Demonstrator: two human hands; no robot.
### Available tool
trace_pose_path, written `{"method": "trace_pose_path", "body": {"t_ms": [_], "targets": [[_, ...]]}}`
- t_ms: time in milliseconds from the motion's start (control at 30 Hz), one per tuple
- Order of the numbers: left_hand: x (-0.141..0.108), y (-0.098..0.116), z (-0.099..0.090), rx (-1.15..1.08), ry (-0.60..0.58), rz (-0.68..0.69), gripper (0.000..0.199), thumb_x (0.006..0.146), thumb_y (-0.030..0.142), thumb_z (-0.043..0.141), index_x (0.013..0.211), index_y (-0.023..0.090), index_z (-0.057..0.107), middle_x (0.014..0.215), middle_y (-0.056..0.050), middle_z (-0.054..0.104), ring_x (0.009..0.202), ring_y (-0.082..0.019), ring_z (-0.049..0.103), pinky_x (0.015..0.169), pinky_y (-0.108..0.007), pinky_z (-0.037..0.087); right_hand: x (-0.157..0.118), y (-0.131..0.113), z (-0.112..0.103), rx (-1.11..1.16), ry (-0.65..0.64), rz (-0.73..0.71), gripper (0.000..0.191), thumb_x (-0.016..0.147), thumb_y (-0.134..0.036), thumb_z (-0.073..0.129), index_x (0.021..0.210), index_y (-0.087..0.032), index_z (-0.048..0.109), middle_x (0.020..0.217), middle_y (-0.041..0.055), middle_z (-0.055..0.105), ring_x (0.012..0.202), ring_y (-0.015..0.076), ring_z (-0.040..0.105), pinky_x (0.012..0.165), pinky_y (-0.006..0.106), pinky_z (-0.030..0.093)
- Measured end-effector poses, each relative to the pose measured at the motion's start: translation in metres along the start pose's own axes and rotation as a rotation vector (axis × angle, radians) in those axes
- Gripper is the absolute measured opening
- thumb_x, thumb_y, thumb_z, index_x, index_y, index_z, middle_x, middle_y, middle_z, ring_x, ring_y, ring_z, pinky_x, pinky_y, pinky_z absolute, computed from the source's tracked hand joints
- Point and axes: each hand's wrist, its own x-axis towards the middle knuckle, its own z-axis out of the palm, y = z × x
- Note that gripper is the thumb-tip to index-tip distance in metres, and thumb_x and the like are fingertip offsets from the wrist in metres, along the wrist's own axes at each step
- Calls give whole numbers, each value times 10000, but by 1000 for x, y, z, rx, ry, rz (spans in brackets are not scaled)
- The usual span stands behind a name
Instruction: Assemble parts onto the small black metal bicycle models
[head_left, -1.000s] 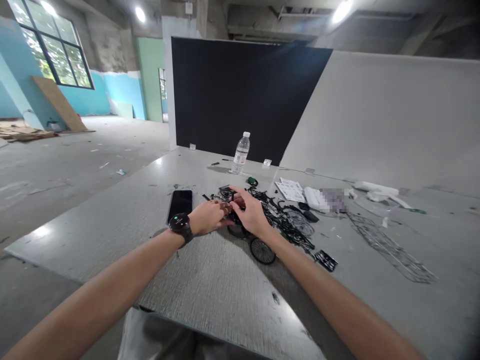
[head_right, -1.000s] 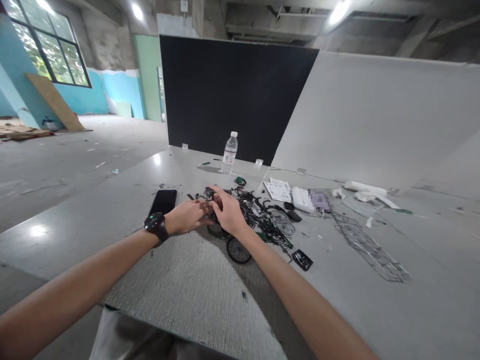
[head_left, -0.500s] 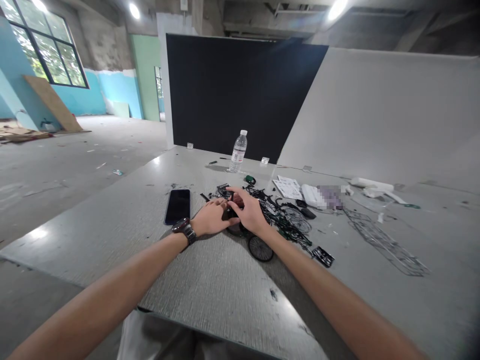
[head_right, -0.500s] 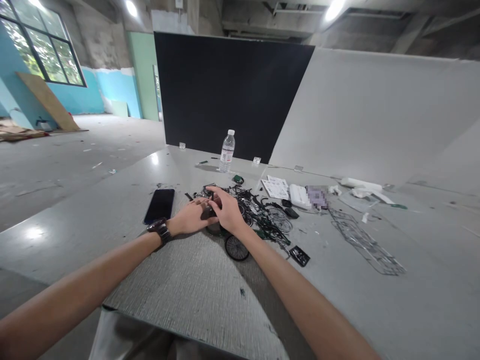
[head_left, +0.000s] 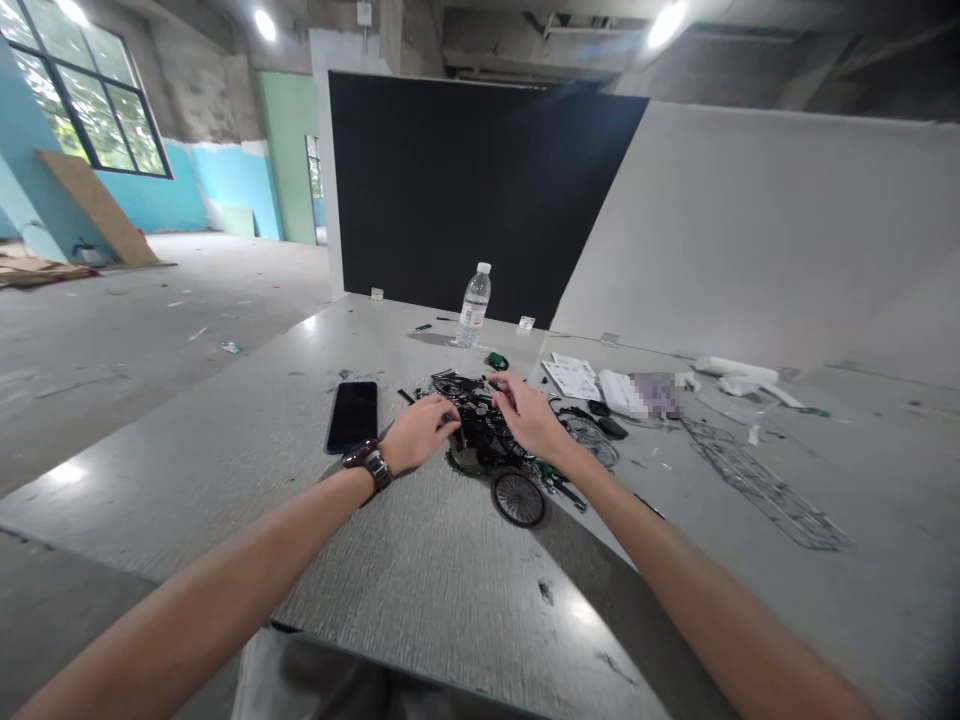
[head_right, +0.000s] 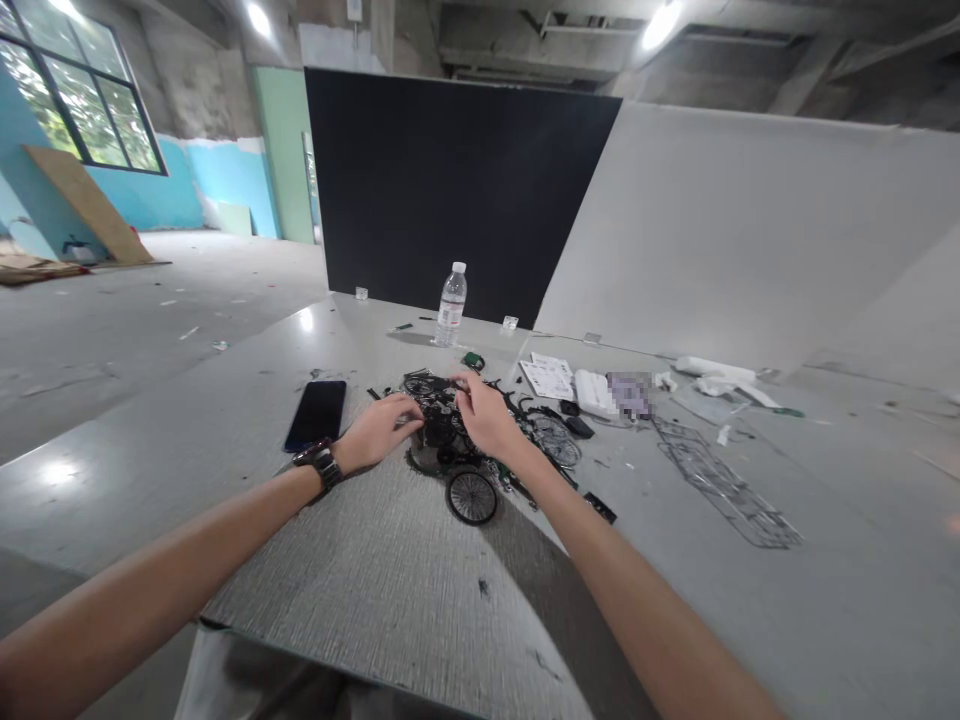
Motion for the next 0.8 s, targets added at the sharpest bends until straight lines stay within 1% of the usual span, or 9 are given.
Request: {"method": "trace_pose_path", "body": {"t_ms": [100, 167, 267, 333, 467, 600, 700, 800], "targets": [[1, 1, -1, 19, 12, 5, 201, 1001, 336, 526, 944, 209, 672, 1029, -74, 708, 1031, -256, 640, 963, -404, 493, -11, -1, -3, -110, -102, 7, 227, 999, -349, 520, 1046, -201, 685, 864, 88, 735, 718, 228, 661, 647, 340, 488], [1, 4, -2, 33, 15, 16, 208, 1005, 337, 521, 946, 208, 672, 1022, -71, 715, 1010, -253, 646, 949, -399, 493, -16, -2, -2, -146, -150, 16, 217, 957, -390, 617, 1024, -203, 702, 898, 91, 753, 766, 241, 682, 670, 342, 491], [0, 8, -3, 59, 22, 25, 205, 1013, 329, 510, 961, 210, 668, 999, -60, 729, 973, -248, 654, 924, -389, 490, -20, 0, 1, -137, -157, 36, 213, 907, -361, 699, 1058, -210, 713, 970, 84, 772, 834, 247, 702, 716, 342, 502], [0, 10, -4, 88, 13, 6, 206, 1015, 335, 505, 978, 220, 672, 979, -53, 735, 961, -252, 657, 901, -385, 489, -19, 0, 3, -129, -152, 32, 157, 904, -319, 701, 1022, -217, 721, 982, 73, 777, 845, 244, 704, 727, 340, 502], [0, 11, -4, 117, -4, -24, 213, 1013, 344, 505, 993, 240, 689, 950, -45, 744, 938, -251, 666, 863, -366, 488, -18, -2, 6, -182, -149, 1, 62, 920, -261, 670, 913, -220, 716, 935, 54, 776, 860, 250, 702, 755, 346, 487], [1, 10, -6, 68, 4, -33, 206, 999, 347, 534, 967, 244, 709, 960, -25, 764, 931, -238, 681, 861, -347, 483, -17, -5, 5, -199, -164, -12, 64, 925, -239, 657, 899, -217, 712, 929, 49, 773, 866, 247, 698, 765, 340, 473], [1, 12, -7, 36, 6, -85, 203, 987, 340, 553, 949, 242, 727, 973, -16, 778, 914, -223, 695, 844, -327, 484, -16, -7, 4, -212, -193, 0, 60, 922, -237, 658, 904, -211, 709, 935, 47, 770, 866, 240, 692, 769, 329, 465], [1, 15, -10, 94, 6, -106, 211, 984, 338, 558, 950, 244, 745, 974, -19, 786, 901, -224, 704, 811, -317, 478, -14, -11, 2, -251, -232, 20, 84, 934, -248, 637, 913, -205, 706, 939, 51, 765, 863, 232, 685, 750, 313, 456]]}}
